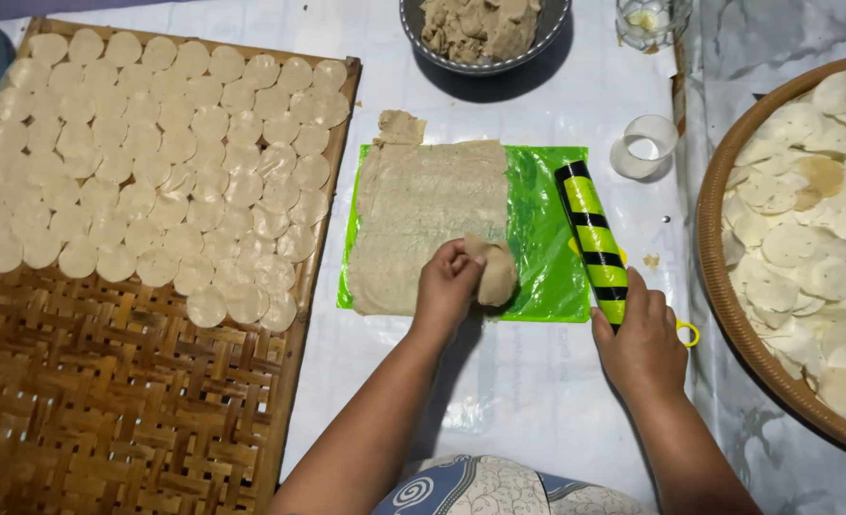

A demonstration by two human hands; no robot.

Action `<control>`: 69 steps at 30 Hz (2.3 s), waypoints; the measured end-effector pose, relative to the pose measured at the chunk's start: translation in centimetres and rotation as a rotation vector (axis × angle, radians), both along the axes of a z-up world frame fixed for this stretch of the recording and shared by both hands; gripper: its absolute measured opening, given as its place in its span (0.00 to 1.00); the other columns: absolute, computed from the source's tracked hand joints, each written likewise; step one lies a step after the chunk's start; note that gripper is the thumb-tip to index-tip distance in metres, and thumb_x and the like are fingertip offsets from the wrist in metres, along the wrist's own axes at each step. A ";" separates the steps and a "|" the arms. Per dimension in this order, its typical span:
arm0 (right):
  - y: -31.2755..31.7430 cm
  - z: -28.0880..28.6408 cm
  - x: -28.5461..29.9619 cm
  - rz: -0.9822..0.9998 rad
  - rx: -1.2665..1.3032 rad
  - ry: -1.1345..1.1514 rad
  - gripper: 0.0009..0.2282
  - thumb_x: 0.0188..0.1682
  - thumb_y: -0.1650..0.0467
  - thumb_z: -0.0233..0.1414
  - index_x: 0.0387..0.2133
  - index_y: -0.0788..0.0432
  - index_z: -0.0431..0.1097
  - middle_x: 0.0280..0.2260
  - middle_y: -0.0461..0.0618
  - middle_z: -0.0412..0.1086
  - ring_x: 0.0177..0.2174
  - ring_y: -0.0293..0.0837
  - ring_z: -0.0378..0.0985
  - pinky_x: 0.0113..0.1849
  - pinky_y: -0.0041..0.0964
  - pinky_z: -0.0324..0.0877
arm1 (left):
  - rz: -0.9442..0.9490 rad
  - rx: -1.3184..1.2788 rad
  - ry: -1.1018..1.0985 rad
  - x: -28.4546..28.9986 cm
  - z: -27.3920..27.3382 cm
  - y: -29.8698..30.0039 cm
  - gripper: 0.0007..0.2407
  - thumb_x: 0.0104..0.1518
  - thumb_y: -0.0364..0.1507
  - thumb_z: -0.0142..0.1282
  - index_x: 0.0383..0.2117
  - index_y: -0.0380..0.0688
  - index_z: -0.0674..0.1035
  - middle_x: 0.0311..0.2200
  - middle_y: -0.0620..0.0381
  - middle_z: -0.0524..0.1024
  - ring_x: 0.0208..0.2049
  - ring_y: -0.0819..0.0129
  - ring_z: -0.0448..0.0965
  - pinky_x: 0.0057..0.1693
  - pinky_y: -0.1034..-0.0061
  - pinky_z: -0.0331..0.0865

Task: Rolling out dough and cutting small round shapes using a mold.

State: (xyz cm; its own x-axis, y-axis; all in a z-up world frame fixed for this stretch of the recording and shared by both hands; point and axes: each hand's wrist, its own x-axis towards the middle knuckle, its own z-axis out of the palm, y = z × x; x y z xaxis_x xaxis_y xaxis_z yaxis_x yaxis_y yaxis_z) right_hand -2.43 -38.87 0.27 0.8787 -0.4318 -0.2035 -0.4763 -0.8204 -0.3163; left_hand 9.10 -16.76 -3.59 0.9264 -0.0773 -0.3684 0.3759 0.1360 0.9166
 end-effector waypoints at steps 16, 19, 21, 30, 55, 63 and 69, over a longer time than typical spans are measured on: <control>-1.8 0.6 -0.7 -0.166 0.363 -0.120 0.29 0.51 0.60 0.56 0.64 0.62 0.62 0.47 0.62 0.69 0.50 0.66 0.73 0.44 0.67 0.71 | -0.231 0.863 -0.451 2.1 4.5 1.4 0.22 0.59 0.36 0.59 0.59 0.42 0.74 0.52 0.42 0.70 0.57 0.39 0.72 0.58 0.49 0.71; 0.2 4.1 0.3 0.061 0.252 -0.191 0.29 0.46 0.63 0.59 0.63 0.55 0.62 0.49 0.61 0.70 0.51 0.65 0.73 0.46 0.67 0.71 | 0.029 0.781 -0.742 1.1 6.2 3.2 0.15 0.66 0.26 0.49 0.58 0.38 0.71 0.56 0.37 0.65 0.61 0.34 0.65 0.63 0.45 0.64; 1.0 3.7 1.5 0.416 -0.103 -0.201 0.31 0.40 0.62 0.61 0.62 0.38 0.62 0.48 0.37 0.70 0.51 0.46 0.73 0.51 0.50 0.66 | 0.124 0.937 -1.040 0.7 6.2 4.3 0.16 0.67 0.25 0.45 0.61 0.44 0.71 0.67 0.44 0.58 0.72 0.42 0.50 0.73 0.50 0.42; 6.5 0.2 4.3 0.584 -0.141 -0.360 0.26 0.50 0.61 0.54 0.61 0.55 0.62 0.56 0.55 0.68 0.59 0.52 0.67 0.55 0.55 0.60 | -0.200 1.209 -1.003 -1.2 1.5 5.7 0.19 0.70 0.34 0.40 0.63 0.39 0.69 0.67 0.41 0.63 0.70 0.49 0.59 0.72 0.55 0.47; -0.1 -2.8 18.3 0.520 -0.068 -0.781 0.16 0.64 0.63 0.43 0.54 0.60 0.71 0.54 0.56 0.68 0.57 0.58 0.68 0.58 0.54 0.59 | -0.374 1.095 -0.685 11.6 4.9 3.0 0.30 0.69 0.48 0.30 0.69 0.38 0.59 0.73 0.39 0.45 0.75 0.46 0.41 0.75 0.51 0.35; 2.9 -1.6 8.2 0.469 -0.200 -0.420 0.22 0.58 0.56 0.44 0.62 0.51 0.63 0.61 0.61 0.62 0.65 0.60 0.58 0.62 0.79 0.32 | -0.438 1.095 -1.118 4.3 0.7 6.3 0.26 0.55 0.43 0.61 0.61 0.56 0.71 0.47 0.56 0.73 0.51 0.56 0.76 0.60 0.59 0.67; 3.9 -4.0 10.3 0.471 -0.261 -0.436 0.30 0.60 0.51 0.37 0.67 0.60 0.58 0.64 0.62 0.62 0.66 0.55 0.58 0.63 0.76 0.26 | -0.250 1.162 -1.036 2.8 1.0 4.2 0.22 0.68 0.41 0.44 0.64 0.45 0.68 0.62 0.45 0.69 0.65 0.48 0.66 0.68 0.53 0.55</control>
